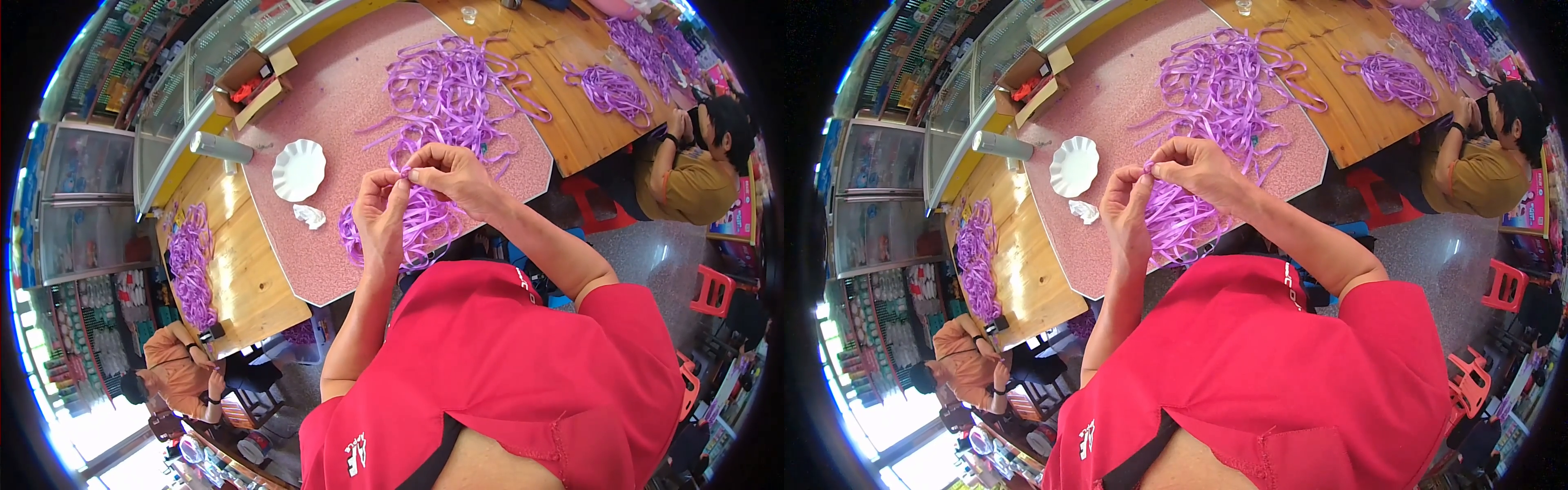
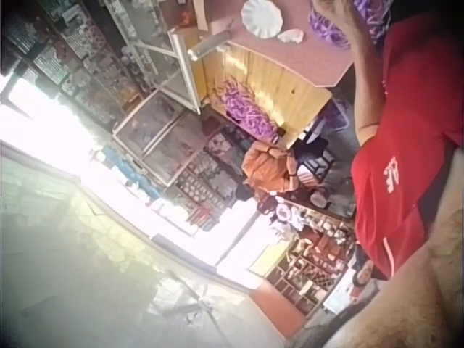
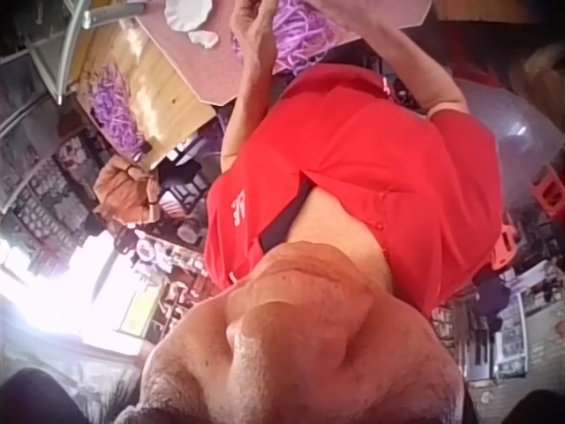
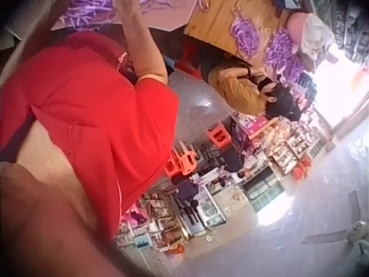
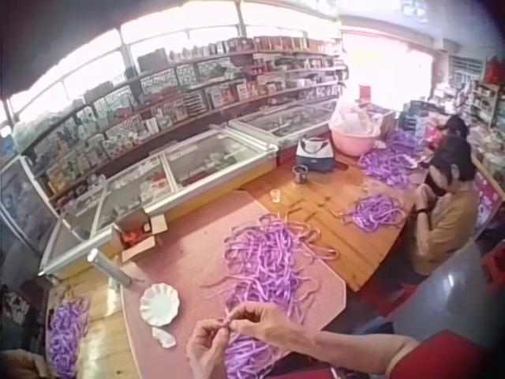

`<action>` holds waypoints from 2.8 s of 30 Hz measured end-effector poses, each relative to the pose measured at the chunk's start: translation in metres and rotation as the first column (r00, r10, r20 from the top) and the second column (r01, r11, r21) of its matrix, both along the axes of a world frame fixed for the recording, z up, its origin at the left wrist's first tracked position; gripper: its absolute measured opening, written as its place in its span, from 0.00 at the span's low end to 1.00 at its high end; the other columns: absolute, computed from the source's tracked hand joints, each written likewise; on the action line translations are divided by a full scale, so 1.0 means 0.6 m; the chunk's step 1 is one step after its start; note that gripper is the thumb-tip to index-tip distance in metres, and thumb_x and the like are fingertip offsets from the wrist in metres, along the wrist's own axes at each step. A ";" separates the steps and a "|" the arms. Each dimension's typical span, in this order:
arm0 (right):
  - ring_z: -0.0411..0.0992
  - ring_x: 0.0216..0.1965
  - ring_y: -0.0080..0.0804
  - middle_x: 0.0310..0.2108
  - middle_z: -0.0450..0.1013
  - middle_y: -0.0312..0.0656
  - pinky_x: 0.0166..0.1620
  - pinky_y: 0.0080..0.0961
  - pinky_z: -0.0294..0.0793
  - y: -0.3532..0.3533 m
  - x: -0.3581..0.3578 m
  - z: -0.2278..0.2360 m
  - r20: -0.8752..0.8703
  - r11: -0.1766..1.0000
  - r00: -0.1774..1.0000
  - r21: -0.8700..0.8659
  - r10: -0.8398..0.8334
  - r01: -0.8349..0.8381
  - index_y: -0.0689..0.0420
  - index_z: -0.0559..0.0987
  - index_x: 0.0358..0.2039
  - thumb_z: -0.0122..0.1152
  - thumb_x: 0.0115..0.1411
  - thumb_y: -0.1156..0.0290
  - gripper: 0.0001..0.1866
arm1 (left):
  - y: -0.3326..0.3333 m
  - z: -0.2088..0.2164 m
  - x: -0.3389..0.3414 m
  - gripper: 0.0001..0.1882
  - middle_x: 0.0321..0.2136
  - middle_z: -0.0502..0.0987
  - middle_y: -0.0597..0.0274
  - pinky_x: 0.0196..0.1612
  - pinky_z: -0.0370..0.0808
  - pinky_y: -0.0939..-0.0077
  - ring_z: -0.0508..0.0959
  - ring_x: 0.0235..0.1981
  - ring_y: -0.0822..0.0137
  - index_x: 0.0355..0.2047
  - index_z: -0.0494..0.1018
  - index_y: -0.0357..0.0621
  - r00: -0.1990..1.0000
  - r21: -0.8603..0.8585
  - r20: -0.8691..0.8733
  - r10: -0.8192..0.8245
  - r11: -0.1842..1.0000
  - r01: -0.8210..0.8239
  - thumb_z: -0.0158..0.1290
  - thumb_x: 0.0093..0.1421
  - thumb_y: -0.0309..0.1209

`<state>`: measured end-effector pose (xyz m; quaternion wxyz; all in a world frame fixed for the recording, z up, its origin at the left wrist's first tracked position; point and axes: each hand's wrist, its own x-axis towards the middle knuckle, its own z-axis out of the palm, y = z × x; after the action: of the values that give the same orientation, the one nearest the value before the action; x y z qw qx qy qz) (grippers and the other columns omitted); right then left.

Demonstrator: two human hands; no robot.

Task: Sorting and separating purple plastic ribbons on a workbench.

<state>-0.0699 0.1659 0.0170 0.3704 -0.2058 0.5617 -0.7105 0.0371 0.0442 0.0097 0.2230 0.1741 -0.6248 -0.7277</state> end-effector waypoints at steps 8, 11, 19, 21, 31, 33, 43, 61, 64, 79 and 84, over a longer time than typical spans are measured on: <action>0.62 0.25 0.07 0.27 0.71 0.25 0.26 0.10 0.60 -0.003 0.009 0.003 -0.386 0.993 0.919 0.056 -0.079 0.109 0.59 0.79 0.37 0.61 0.62 0.70 0.07 | -0.009 -0.004 -0.010 0.03 0.33 0.74 0.71 0.40 0.67 0.87 0.70 0.34 0.82 0.37 0.73 0.41 0.997 0.322 -0.043 -0.069 0.943 0.079 0.55 0.64 0.25; 0.62 0.23 0.08 0.25 0.70 0.25 0.24 0.10 0.59 -0.010 -0.002 -0.002 -0.057 0.999 0.998 0.017 -0.037 0.038 0.58 0.79 0.37 0.61 0.62 0.69 0.07 | -0.007 -0.007 -0.012 0.03 0.33 0.74 0.70 0.40 0.67 0.87 0.70 0.34 0.81 0.37 0.73 0.41 0.998 0.234 -0.046 -0.052 0.970 0.062 0.54 0.64 0.25; 0.59 0.18 0.10 0.22 0.68 0.25 0.19 0.11 0.54 -0.014 -0.008 0.007 0.381 0.995 0.923 -0.096 0.053 -0.017 0.56 0.80 0.38 0.61 0.63 0.67 0.07 | -0.005 0.002 -0.022 0.09 0.35 0.73 0.62 0.42 0.69 0.77 0.72 0.39 0.70 0.41 0.72 0.40 0.974 -0.421 -0.166 0.157 0.882 -0.214 0.57 0.60 0.22; 0.58 0.18 0.09 0.21 0.68 0.25 0.19 0.10 0.53 -0.014 -0.011 0.006 0.404 0.993 0.912 -0.117 0.073 -0.027 0.56 0.80 0.38 0.61 0.63 0.67 0.07 | -0.009 0.005 -0.024 0.11 0.35 0.73 0.59 0.44 0.69 0.73 0.72 0.40 0.65 0.41 0.73 0.40 0.953 -0.676 -0.242 0.182 0.673 -0.300 0.58 0.58 0.20; 0.56 0.18 0.10 0.20 0.66 0.23 0.19 0.10 0.53 -0.017 -0.019 0.008 0.510 0.979 0.844 -0.190 0.165 -0.077 0.56 0.81 0.37 0.62 0.63 0.66 0.07 | -0.013 -0.012 -0.020 0.07 0.37 0.73 0.57 0.46 0.70 0.72 0.73 0.40 0.64 0.37 0.75 0.39 0.974 -0.432 -0.173 0.144 0.878 -0.207 0.59 0.59 0.22; 0.56 0.18 0.09 0.20 0.66 0.23 0.19 0.10 0.53 -0.017 -0.020 0.009 0.514 0.973 0.836 -0.208 0.191 -0.095 0.55 0.81 0.37 0.62 0.63 0.66 0.07 | -0.012 -0.010 -0.020 0.06 0.37 0.73 0.58 0.45 0.70 0.74 0.73 0.40 0.65 0.37 0.75 0.39 0.973 -0.392 -0.184 0.137 0.898 -0.201 0.59 0.59 0.22; 0.56 0.19 0.09 0.20 0.65 0.23 0.20 0.10 0.54 -0.013 -0.016 0.004 0.505 0.964 0.836 -0.249 0.213 -0.096 0.55 0.81 0.39 0.61 0.64 0.66 0.07 | -0.007 -0.001 -0.012 0.08 0.35 0.71 0.57 0.44 0.69 0.72 0.72 0.39 0.64 0.35 0.71 0.40 0.958 -0.532 -0.231 0.171 0.802 -0.271 0.59 0.58 0.21; 0.57 0.20 0.08 0.22 0.66 0.23 0.22 0.10 0.53 -0.016 -0.004 0.010 0.158 0.996 0.985 -0.060 0.072 -0.063 0.56 0.79 0.40 0.59 0.65 0.68 0.07 | -0.005 -0.007 -0.003 0.05 0.34 0.71 0.62 0.42 0.68 0.79 0.70 0.37 0.74 0.36 0.70 0.37 0.993 -0.259 -0.057 0.102 0.959 -0.113 0.54 0.63 0.25; 0.58 0.21 0.07 0.23 0.67 0.23 0.23 0.10 0.54 -0.018 -0.003 0.002 0.038 0.999 0.999 -0.029 0.029 -0.028 0.56 0.79 0.40 0.59 0.65 0.68 0.07 | -0.003 -0.004 -0.007 0.05 0.33 0.71 0.65 0.40 0.68 0.81 0.70 0.35 0.76 0.36 0.70 0.37 0.994 -0.161 -0.018 0.112 0.980 -0.114 0.54 0.63 0.25; 0.56 0.18 0.08 0.20 0.64 0.23 0.20 0.11 0.52 -0.014 -0.005 0.008 0.121 0.998 0.992 -0.055 0.031 -0.024 0.57 0.79 0.38 0.57 0.65 0.68 0.07 | -0.008 -0.005 -0.012 0.05 0.33 0.71 0.64 0.41 0.67 0.78 0.70 0.36 0.72 0.35 0.71 0.38 0.987 -0.301 -0.047 0.152 0.940 -0.160 0.57 0.60 0.23; 0.56 0.18 0.09 0.19 0.65 0.23 0.19 0.12 0.52 -0.015 -0.004 0.004 0.189 0.998 0.982 -0.062 0.027 -0.015 0.57 0.79 0.38 0.57 0.65 0.68 0.07 | -0.019 -0.005 -0.020 0.12 0.34 0.71 0.60 0.43 0.67 0.65 0.71 0.38 0.59 0.39 0.75 0.43 0.943 -0.757 -0.278 0.183 0.563 -0.332 0.60 0.54 0.21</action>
<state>-0.0725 0.1571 0.0194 0.4235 -0.1540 0.5000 -0.7396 0.0250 0.0326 0.0070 0.4326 0.0844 -0.8287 -0.3449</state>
